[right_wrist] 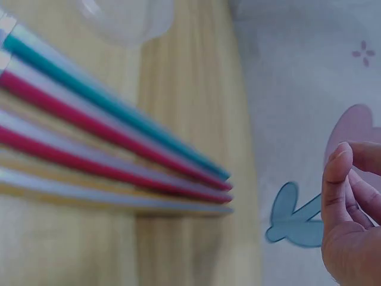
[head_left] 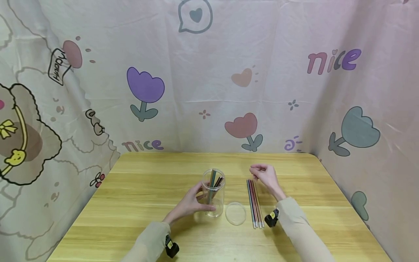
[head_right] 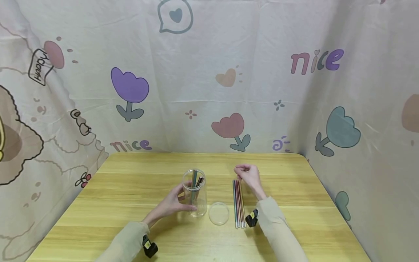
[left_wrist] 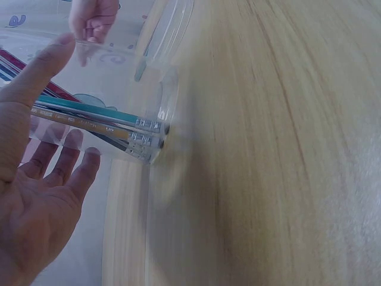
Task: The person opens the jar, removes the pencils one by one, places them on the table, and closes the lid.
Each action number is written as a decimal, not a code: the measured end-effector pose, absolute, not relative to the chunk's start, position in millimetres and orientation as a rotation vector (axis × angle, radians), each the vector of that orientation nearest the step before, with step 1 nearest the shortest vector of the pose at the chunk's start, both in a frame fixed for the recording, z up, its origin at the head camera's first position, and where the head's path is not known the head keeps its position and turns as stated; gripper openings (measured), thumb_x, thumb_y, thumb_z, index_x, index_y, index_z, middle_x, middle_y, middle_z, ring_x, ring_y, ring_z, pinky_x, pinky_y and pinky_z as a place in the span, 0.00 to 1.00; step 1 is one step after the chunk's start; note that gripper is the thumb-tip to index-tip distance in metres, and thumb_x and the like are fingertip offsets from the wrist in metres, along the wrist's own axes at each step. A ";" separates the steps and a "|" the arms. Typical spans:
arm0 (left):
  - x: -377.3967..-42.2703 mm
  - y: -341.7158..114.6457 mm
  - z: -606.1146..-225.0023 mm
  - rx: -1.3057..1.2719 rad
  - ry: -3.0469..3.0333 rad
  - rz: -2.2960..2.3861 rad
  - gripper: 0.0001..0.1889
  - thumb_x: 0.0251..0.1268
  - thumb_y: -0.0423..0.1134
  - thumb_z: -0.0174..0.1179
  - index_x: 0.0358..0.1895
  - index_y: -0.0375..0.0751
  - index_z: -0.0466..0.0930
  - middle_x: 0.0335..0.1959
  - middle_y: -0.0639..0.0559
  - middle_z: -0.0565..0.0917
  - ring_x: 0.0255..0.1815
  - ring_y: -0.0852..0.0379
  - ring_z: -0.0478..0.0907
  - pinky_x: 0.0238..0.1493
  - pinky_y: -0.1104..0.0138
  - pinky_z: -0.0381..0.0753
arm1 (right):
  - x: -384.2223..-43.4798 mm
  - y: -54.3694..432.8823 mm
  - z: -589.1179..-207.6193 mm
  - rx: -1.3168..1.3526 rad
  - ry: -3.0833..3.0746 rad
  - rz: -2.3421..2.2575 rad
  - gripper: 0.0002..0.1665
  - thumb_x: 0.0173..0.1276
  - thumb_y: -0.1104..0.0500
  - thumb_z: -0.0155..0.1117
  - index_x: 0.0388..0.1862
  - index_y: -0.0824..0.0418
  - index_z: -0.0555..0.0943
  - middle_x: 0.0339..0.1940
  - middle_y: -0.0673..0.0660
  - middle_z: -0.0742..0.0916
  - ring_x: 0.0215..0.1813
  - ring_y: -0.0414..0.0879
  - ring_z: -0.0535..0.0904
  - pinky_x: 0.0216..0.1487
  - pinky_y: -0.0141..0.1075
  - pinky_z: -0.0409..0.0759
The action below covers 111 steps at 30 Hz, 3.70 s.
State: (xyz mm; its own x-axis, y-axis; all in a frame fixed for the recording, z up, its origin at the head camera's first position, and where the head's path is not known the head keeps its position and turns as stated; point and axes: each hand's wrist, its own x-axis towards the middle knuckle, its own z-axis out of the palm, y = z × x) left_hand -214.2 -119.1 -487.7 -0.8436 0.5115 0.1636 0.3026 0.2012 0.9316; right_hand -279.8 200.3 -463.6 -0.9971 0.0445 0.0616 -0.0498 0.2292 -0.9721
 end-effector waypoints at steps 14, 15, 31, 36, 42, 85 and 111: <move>-214.2 -118.6 -488.0 0.782 2.296 1.702 0.45 0.50 0.37 0.79 0.73 0.43 0.64 0.70 0.43 0.73 0.71 0.37 0.71 0.74 0.43 0.72 | -266.1 171.4 -430.4 0.274 -2.327 1.990 0.19 0.68 0.64 0.68 0.52 0.78 0.81 0.26 0.44 0.87 0.23 0.35 0.79 0.25 0.26 0.82; -214.3 -118.6 -488.1 0.775 2.293 1.702 0.46 0.49 0.37 0.79 0.73 0.42 0.64 0.70 0.44 0.73 0.71 0.38 0.71 0.74 0.44 0.72 | -264.1 168.7 -427.3 0.305 -2.324 1.993 0.19 0.68 0.64 0.68 0.52 0.78 0.81 0.26 0.43 0.87 0.23 0.35 0.79 0.25 0.26 0.81; -215.9 -119.0 -491.7 0.780 2.281 1.724 0.44 0.50 0.36 0.78 0.72 0.45 0.65 0.70 0.42 0.73 0.71 0.37 0.72 0.74 0.44 0.73 | -238.9 126.0 -385.9 0.745 -2.384 1.806 0.11 0.68 0.62 0.69 0.47 0.66 0.87 0.27 0.52 0.88 0.26 0.35 0.78 0.25 0.24 0.76; -215.3 -119.1 -490.3 0.761 2.268 1.729 0.45 0.49 0.35 0.79 0.72 0.50 0.66 0.70 0.46 0.74 0.70 0.39 0.72 0.74 0.46 0.73 | -237.9 116.5 -382.4 0.789 -2.421 1.803 0.12 0.66 0.63 0.69 0.47 0.66 0.87 0.37 0.67 0.90 0.30 0.35 0.82 0.31 0.23 0.80; -213.8 -118.6 -488.0 0.794 2.258 1.729 0.45 0.50 0.34 0.78 0.74 0.46 0.64 0.71 0.46 0.73 0.69 0.40 0.72 0.74 0.46 0.73 | -239.6 110.5 -381.7 0.820 -2.442 1.818 0.12 0.67 0.63 0.69 0.48 0.68 0.87 0.41 0.66 0.89 0.33 0.36 0.82 0.34 0.23 0.80; -215.5 -118.3 -489.7 0.798 2.275 1.720 0.45 0.50 0.34 0.78 0.74 0.44 0.64 0.71 0.45 0.73 0.71 0.41 0.71 0.75 0.44 0.72 | -242.2 103.9 -391.5 0.975 -2.372 1.735 0.11 0.66 0.67 0.68 0.46 0.71 0.87 0.40 0.65 0.82 0.34 0.33 0.74 0.32 0.21 0.75; -215.4 -119.8 -489.1 0.828 2.258 1.725 0.44 0.51 0.36 0.78 0.73 0.50 0.65 0.72 0.47 0.72 0.72 0.42 0.71 0.76 0.43 0.70 | -240.4 103.8 -377.3 1.049 -2.558 1.575 0.08 0.59 0.64 0.75 0.38 0.63 0.88 0.34 0.58 0.84 0.27 0.38 0.65 0.27 0.25 0.64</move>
